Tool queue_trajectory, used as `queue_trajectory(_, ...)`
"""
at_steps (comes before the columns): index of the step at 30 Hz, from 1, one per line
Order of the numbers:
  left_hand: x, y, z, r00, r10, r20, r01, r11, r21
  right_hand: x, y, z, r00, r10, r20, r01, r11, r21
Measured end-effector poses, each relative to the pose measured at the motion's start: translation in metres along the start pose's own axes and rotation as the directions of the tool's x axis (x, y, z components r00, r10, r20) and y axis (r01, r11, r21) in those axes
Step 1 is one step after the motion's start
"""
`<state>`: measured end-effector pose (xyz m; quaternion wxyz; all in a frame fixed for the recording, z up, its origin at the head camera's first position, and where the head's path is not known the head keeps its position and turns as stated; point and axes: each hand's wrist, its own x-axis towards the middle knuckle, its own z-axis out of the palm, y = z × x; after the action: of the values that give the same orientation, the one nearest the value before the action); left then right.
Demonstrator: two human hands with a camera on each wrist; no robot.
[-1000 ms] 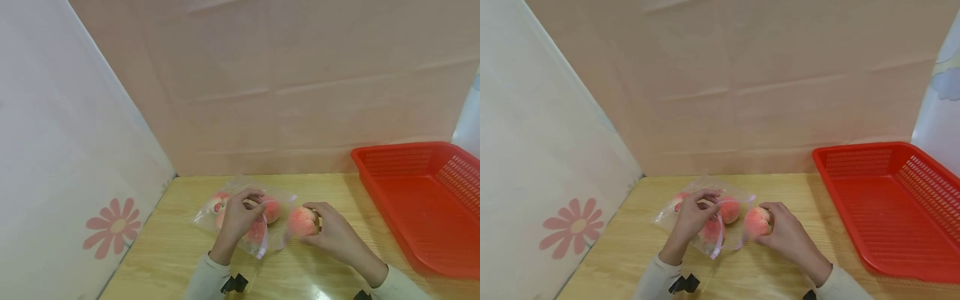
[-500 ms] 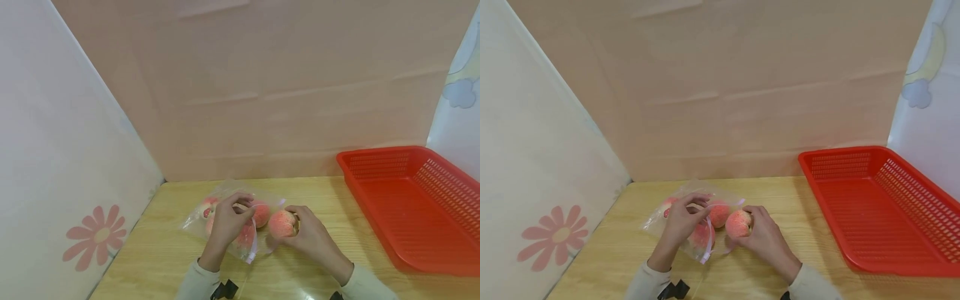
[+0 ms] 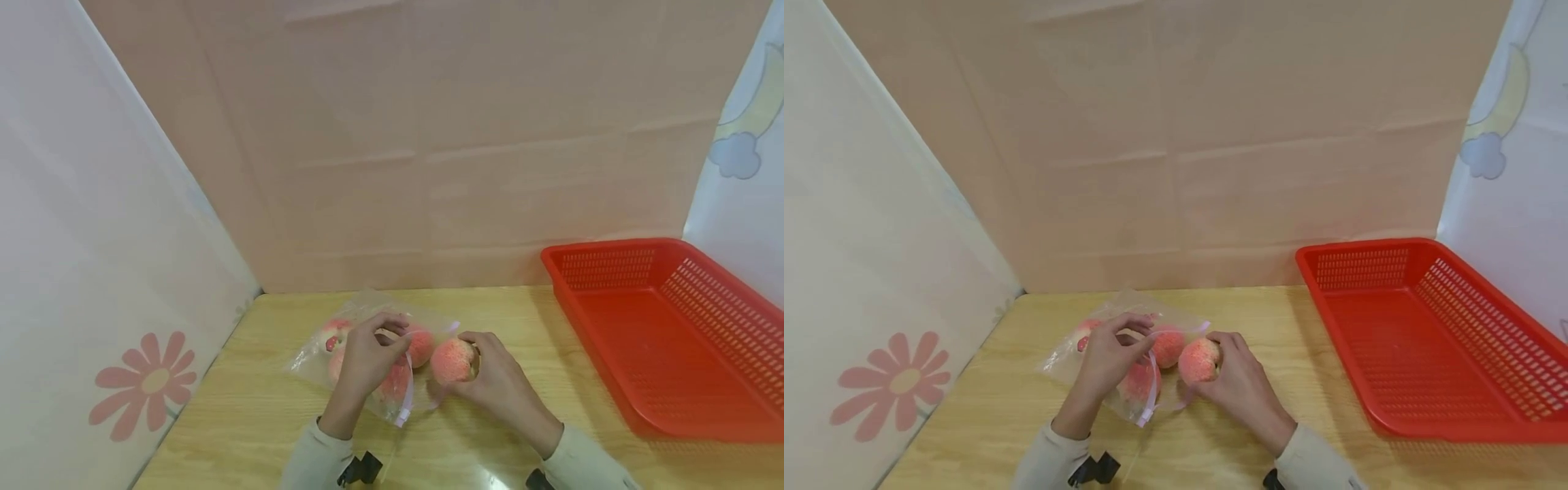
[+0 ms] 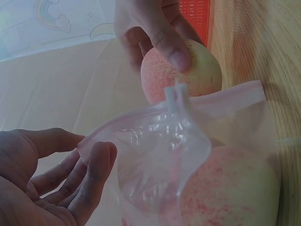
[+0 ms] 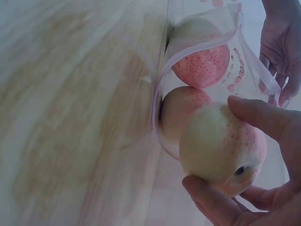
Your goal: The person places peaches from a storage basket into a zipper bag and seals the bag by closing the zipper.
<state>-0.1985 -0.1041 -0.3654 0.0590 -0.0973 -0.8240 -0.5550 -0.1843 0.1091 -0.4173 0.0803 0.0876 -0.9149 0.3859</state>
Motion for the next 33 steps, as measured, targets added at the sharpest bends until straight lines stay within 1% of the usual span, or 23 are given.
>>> queue_trajectory(5,0.001,0.000,-0.001,1.000,0.013,0.001,-0.013,1.000,0.002,0.002,-0.003,0.003,1.000,0.012,-0.005,-0.012,1.000,0.015)
queue_trajectory(11,0.000,0.002,-0.001,1.000,0.019,-0.004,-0.019,1.000,0.006,0.002,-0.006,0.006,0.999,0.051,-0.012,-0.050,0.998,0.028)
queue_trajectory(18,0.000,0.003,0.000,1.000,0.026,-0.009,-0.026,1.000,0.006,0.003,-0.010,0.009,0.998,0.056,-0.013,-0.055,0.998,0.040)
queue_trajectory(21,0.000,0.002,0.001,1.000,0.021,-0.009,-0.021,1.000,0.003,0.003,-0.009,0.011,0.999,0.034,-0.038,-0.033,0.999,0.019)
queue_trajectory(24,0.000,0.003,0.002,1.000,0.019,-0.003,-0.019,1.000,-0.002,0.004,-0.007,0.013,0.996,-0.010,-0.090,0.006,0.999,-0.042)
queue_trajectory(27,0.000,0.003,0.002,1.000,0.020,-0.001,-0.020,1.000,-0.012,0.004,-0.006,0.015,0.991,-0.037,-0.126,0.026,0.996,-0.091)
queue_trajectory(29,0.000,0.003,0.002,1.000,0.019,-0.005,-0.019,1.000,-0.014,0.005,-0.007,0.015,0.992,-0.029,-0.124,0.018,0.996,-0.085)
queue_trajectory(33,0.000,0.003,0.001,1.000,0.016,-0.012,-0.016,1.000,-0.012,0.006,-0.011,0.017,0.996,0.010,-0.087,-0.013,0.999,-0.033)
